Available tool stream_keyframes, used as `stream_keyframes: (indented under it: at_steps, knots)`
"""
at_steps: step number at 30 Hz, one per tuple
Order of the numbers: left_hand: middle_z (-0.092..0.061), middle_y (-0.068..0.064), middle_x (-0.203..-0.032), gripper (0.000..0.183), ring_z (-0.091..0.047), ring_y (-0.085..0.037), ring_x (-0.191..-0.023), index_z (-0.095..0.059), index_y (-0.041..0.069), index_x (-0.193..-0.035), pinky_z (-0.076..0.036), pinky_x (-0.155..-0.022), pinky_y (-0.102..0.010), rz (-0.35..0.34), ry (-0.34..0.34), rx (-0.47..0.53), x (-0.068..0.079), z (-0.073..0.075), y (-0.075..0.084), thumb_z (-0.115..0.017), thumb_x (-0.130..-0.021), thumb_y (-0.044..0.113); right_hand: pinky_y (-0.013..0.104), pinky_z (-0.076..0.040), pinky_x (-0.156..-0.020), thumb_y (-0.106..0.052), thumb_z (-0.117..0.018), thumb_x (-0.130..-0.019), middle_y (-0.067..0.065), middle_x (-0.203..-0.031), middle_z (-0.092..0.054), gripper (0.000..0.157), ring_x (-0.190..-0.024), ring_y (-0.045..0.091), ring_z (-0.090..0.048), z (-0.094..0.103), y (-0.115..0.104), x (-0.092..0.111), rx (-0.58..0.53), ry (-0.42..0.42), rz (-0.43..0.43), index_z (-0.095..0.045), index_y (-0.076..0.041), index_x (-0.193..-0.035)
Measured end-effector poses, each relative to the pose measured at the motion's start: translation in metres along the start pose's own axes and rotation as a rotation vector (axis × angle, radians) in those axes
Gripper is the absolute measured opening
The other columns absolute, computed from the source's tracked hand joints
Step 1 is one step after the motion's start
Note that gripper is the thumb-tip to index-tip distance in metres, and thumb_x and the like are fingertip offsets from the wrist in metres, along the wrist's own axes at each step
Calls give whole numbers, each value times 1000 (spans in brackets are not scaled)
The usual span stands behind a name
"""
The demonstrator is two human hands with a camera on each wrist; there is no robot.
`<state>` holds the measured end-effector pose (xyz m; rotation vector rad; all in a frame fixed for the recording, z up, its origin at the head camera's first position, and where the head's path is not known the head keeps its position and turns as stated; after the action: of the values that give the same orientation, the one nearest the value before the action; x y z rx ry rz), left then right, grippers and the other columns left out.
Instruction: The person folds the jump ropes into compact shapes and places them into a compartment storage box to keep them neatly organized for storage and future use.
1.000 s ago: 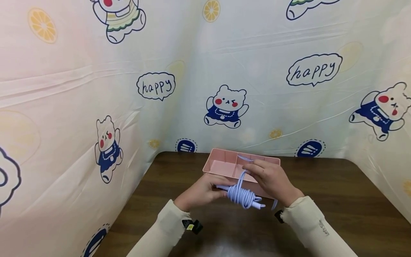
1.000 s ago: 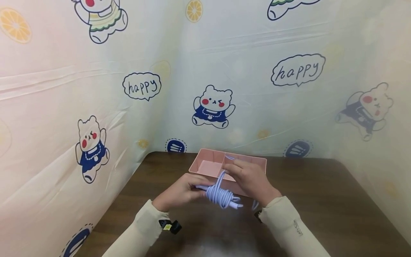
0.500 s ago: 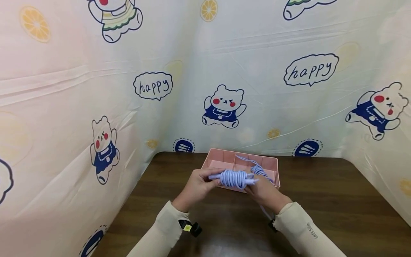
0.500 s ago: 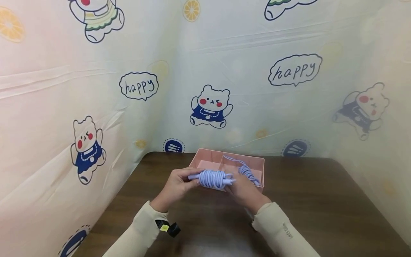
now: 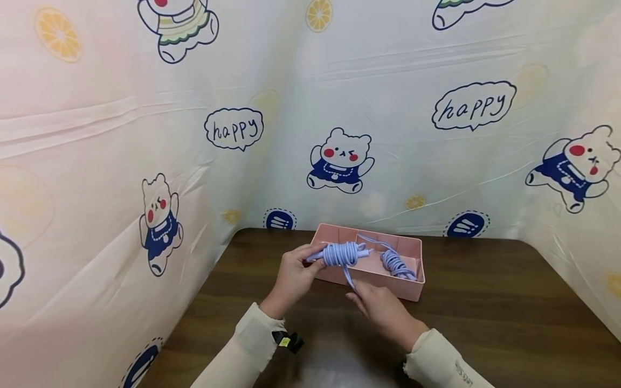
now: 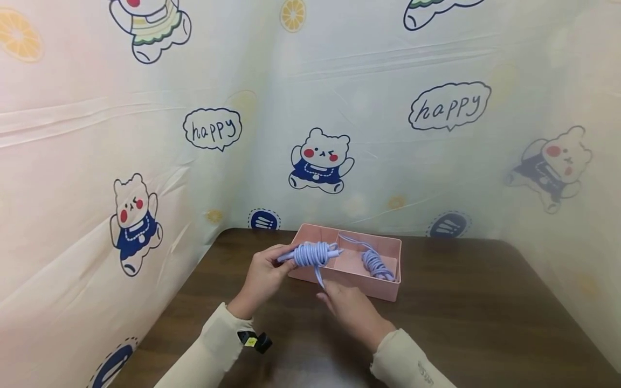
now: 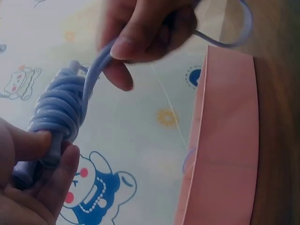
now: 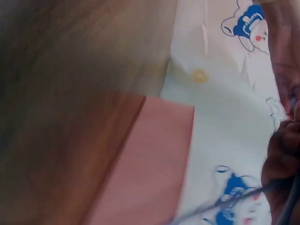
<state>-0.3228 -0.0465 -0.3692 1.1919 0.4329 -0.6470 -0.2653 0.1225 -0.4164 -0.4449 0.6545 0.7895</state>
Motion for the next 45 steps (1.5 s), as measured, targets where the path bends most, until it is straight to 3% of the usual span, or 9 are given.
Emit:
stream_keyframes:
  at_steps: [7, 12, 16, 22, 26, 30, 37, 41, 45]
  knots:
    - [-68, -7, -109, 35, -64, -17, -82, -72, 6, -115, -56, -68, -24, 47, 3, -117, -1, 3, -10, -73, -83, -6, 25, -44, -42, -26, -37, -108, 0, -71, -56, 38, -51, 10, -51, 28, -31, -4, 312, 153, 252, -64, 2, -108]
    - [-68, -6, -112, 36, -64, -15, -85, -72, 9, -117, -55, -69, -24, 102, -132, -218, 1, -8, -14, -73, -84, -5, 27, -48, -47, -21, -37, -108, 3, -77, -57, 37, -58, 14, -53, 45, -44, -9, 370, 121, 371, -66, 1, -103]
    - [-69, -2, -111, 35, -63, -13, -90, -71, 10, -118, -54, -79, -28, 79, -267, -285, 3, -19, -7, -74, -85, 1, 29, -54, -60, -20, -32, -109, 4, -84, -59, 38, -68, 15, -57, 55, -43, -16, 387, 33, 422, -64, -1, -104]
    - [-69, 8, -111, 34, -62, -9, -96, -71, 14, -120, -52, -86, -31, 71, -483, -163, 10, -29, -7, -73, -87, 6, 26, -48, -59, -18, -46, -105, 0, -85, -54, 20, -70, 14, -49, 70, -34, -24, 350, -46, 421, -62, -9, -111]
    - [-69, 9, -110, 33, -63, -7, -96, -71, 14, -120, -52, -85, -29, 14, -623, -28, 18, -32, -4, -71, -88, 5, 25, -40, -52, -26, -50, -103, -3, -81, -51, 19, -65, 12, -46, 77, -34, -26, 305, 10, 469, -66, -16, -104]
    - [-69, 7, -109, 31, -63, -9, -95, -70, 11, -120, -52, -85, -28, -73, -691, 57, 20, -30, 5, -69, -89, 7, 26, -40, -53, -32, -52, -102, -5, -80, -51, 21, -66, 12, -47, 77, -29, -27, 233, 56, 479, -69, -19, -100]
    - [-69, -4, -110, 29, -62, -13, -93, -68, -1, -117, -55, -81, -34, -98, -708, 208, 22, -23, 21, -67, -89, -2, 23, -50, -66, -32, -46, -104, -8, -85, -60, 29, -72, 5, -56, 53, -10, -22, -5, -8, 387, -68, -13, -106]
    - [-69, -9, -112, 30, -64, -19, -94, -67, -3, -118, -55, -79, -39, -86, -613, 325, 23, -21, 9, -67, -89, -2, 28, -52, -80, -15, -58, -99, -6, -104, -65, 20, -86, 6, -60, 37, 3, -18, -195, -107, 147, -61, -12, -118]
    - [-67, -12, -116, 30, -63, -22, -98, -66, -4, -120, -55, -80, -38, -36, -473, 395, 21, -16, -5, -67, -90, 0, 38, -49, -92, 0, -69, -88, -6, -121, -60, 53, -101, 10, -58, 23, 8, -16, -292, -164, -79, -51, -16, -134]
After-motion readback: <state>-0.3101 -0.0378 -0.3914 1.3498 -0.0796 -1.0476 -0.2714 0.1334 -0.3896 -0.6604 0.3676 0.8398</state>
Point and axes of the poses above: each hand's wrist, its own x-axis away from the middle knuckle, its own z-axis out of the back of the hand, y = z × x, the point moved 7 cm from there along -x, towards the middle knuckle
